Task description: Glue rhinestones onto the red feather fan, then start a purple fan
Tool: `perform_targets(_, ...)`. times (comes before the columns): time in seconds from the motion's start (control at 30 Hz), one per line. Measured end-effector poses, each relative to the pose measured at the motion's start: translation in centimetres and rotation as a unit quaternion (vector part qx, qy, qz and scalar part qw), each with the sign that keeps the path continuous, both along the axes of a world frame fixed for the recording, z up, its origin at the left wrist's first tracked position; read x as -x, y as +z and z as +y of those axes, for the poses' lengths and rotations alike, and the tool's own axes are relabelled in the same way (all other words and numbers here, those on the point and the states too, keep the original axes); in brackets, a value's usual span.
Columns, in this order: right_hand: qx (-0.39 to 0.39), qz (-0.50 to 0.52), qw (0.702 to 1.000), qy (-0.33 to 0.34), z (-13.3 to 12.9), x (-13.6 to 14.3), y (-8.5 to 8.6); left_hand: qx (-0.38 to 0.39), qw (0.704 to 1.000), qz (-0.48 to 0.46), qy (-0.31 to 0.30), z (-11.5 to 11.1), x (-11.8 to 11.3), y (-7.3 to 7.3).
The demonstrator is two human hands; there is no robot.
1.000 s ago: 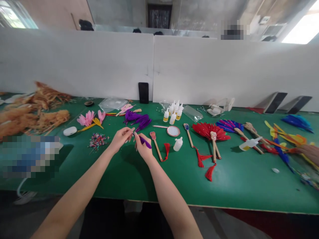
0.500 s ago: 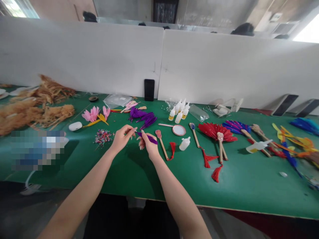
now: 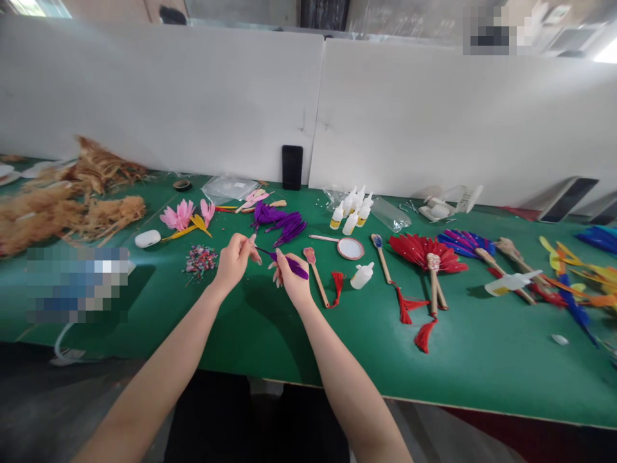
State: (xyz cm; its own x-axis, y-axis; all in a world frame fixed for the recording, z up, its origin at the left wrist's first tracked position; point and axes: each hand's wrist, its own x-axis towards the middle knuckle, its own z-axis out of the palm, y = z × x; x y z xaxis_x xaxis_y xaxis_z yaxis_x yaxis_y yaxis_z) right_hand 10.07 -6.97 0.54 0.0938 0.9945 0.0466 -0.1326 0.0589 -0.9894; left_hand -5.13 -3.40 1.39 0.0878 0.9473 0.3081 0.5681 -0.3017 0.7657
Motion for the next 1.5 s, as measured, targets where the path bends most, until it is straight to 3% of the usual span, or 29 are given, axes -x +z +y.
perform_targets(0.17, 0.001, -0.003, 1.000, -0.006, 0.2, -0.3, 0.2, 0.010, 0.996, 0.041, 0.082, 0.4, 1.8, 1.3)
perform_targets(0.3, -0.002, -0.019, 1.000, -0.011, 0.2, -0.6, 0.5, 0.068, 0.985, 0.109, 0.119, 0.3, 4.8, 2.4)
perform_targets(0.43, -0.004, -0.045, 0.999, -0.018, 0.3, -0.8, 0.8, 0.133, 0.965, 0.155, 0.167, 0.3, 8.2, 2.4)
perform_targets(0.57, -0.001, -0.077, 0.997, -0.011, 0.2, -1.0, 1.1, 0.107, 0.960, 0.172, 0.194, 0.7, 9.2, 2.1)
perform_targets(0.67, -0.003, -0.101, 0.995, -0.003, -0.1, -0.8, 1.1, 0.071, 0.978, 0.161, 0.110, 0.5, 7.3, 2.4)
perform_targets(0.73, -0.007, -0.116, 0.993, -0.003, -0.1, -0.7, 0.9, 0.080, 0.987, 0.136, -0.024, -0.1, 5.3, 2.6)
perform_targets(0.83, -0.013, -0.139, 0.990, -0.009, 0.1, -0.7, 0.5, 0.162, 0.966, 0.059, -0.194, -1.2, 2.8, 2.9)
perform_targets(0.9, -0.012, -0.164, 0.986, -0.008, 0.4, -1.1, 0.5, 0.211, 0.952, 0.019, -0.223, -1.6, 2.2, 3.0)
perform_targets(0.97, -0.012, -0.193, 0.981, -0.020, 0.4, -2.0, 0.8, 0.217, 0.954, -0.013, -0.206, -1.5, 2.5, 3.0)
perform_targets(1.03, -0.001, -0.286, 0.957, -0.057, 0.0, -3.3, 1.3, 0.196, 0.967, -0.057, -0.153, -1.4, 3.1, 2.9)
perform_targets(1.13, 0.058, -0.490, 0.864, -0.104, -1.2, -5.0, 1.6, 0.184, 0.970, -0.132, -0.086, -2.4, 3.0, 2.0)
perform_targets(1.2, 0.103, -0.567, 0.810, -0.103, -2.4, -5.7, 1.2, 0.217, 0.953, -0.187, -0.103, -4.4, 1.5, 0.9)
perform_targets(1.23, 0.118, -0.578, 0.802, -0.096, -2.9, -5.8, 0.9, 0.247, 0.935, -0.217, -0.133, -5.7, 0.5, 0.3)
perform_targets(1.3, 0.139, -0.606, 0.780, -0.077, -3.7, -5.8, 0.2, 0.375, 0.826, -0.353, -0.229, -8.2, -1.8, -0.9)
perform_targets(1.33, 0.146, -0.617, 0.770, -0.067, -4.1, -5.7, -0.1, 0.412, 0.792, -0.374, -0.252, -9.3, -2.9, -1.5)
perform_targets(1.37, 0.150, -0.627, 0.763, -0.058, -4.3, -5.7, -0.3, 0.419, 0.780, -0.389, -0.254, -10.0, -3.8, -1.9)
perform_targets(1.4, 0.151, -0.634, 0.756, -0.050, -4.6, -5.6, -0.5, 0.416, 0.780, -0.396, -0.248, -10.3, -4.3, -2.3)
perform_targets(1.5, 0.144, -0.648, 0.747, -0.030, -5.3, -5.5, -0.5, 0.354, 0.822, -0.409, -0.177, -8.6, -3.7, -3.2)
